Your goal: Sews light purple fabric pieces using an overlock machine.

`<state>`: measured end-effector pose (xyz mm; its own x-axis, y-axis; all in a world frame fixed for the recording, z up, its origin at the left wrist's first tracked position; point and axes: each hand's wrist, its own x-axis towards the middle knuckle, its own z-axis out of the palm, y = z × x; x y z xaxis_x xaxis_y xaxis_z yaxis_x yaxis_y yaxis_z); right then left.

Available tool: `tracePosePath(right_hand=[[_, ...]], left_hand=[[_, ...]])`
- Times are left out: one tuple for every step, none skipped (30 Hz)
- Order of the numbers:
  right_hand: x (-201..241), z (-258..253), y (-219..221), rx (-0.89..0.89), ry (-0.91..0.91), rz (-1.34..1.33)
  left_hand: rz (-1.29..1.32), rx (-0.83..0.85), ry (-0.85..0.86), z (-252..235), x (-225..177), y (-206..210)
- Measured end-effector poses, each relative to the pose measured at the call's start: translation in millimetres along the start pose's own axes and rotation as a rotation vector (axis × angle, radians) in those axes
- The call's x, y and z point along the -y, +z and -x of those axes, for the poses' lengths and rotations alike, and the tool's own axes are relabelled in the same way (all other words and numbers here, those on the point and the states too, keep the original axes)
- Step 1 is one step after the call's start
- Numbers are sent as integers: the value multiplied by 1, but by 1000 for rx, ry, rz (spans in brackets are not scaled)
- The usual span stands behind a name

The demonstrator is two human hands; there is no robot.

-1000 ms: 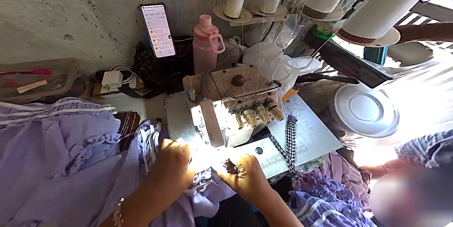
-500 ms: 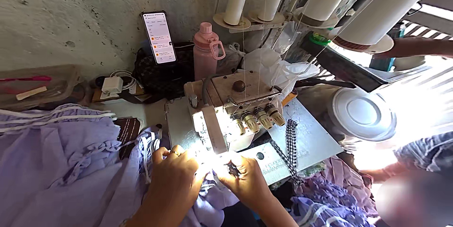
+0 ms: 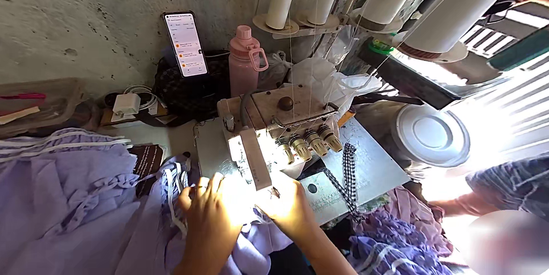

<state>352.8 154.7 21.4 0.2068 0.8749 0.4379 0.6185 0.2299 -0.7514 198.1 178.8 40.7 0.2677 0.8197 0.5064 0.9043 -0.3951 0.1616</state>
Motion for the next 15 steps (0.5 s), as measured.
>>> tracePosePath(right_hand=[[-1, -2, 1, 3, 20, -38], [-2, -4, 2, 8, 40, -70], [-4, -5, 3, 13, 59, -86], [-5, -5, 3, 9, 70, -80], [-4, -6, 2, -5, 67, -43], [-3, -7, 2, -25, 54, 17], [-1, -9, 2, -43, 39, 82], [1, -11, 2, -57, 26, 130], [1, -12, 3, -75, 17, 158], [1, -12, 5, -98, 14, 173], [-1, -10, 7, -127, 9, 182], [-3, -10, 8, -153, 2, 181], [-6, -10, 10, -172, -4, 172], [-7, -9, 11, -180, -6, 161], [-8, -9, 11, -182, -9, 154]], left_hand=[[21, 9, -17, -3, 1, 3], [40, 22, -28, -5, 3, 5], [50, 29, -35, -7, 4, 7], [63, 40, -38, -9, 4, 8], [76, 50, -38, -11, 5, 9], [92, 69, -41, -13, 5, 10], [112, 96, -50, -17, 4, 9], [129, 130, -62, -22, 2, 7], [142, 158, -72, -27, 0, 5], [153, 189, -80, -30, 0, 3], [158, 212, -85, -31, 0, 2], [155, 221, -88, -30, 1, 2], [149, 222, -87, -29, 4, 3], [144, 225, -85, -27, 5, 4], [147, 234, -86, -27, 7, 4]])
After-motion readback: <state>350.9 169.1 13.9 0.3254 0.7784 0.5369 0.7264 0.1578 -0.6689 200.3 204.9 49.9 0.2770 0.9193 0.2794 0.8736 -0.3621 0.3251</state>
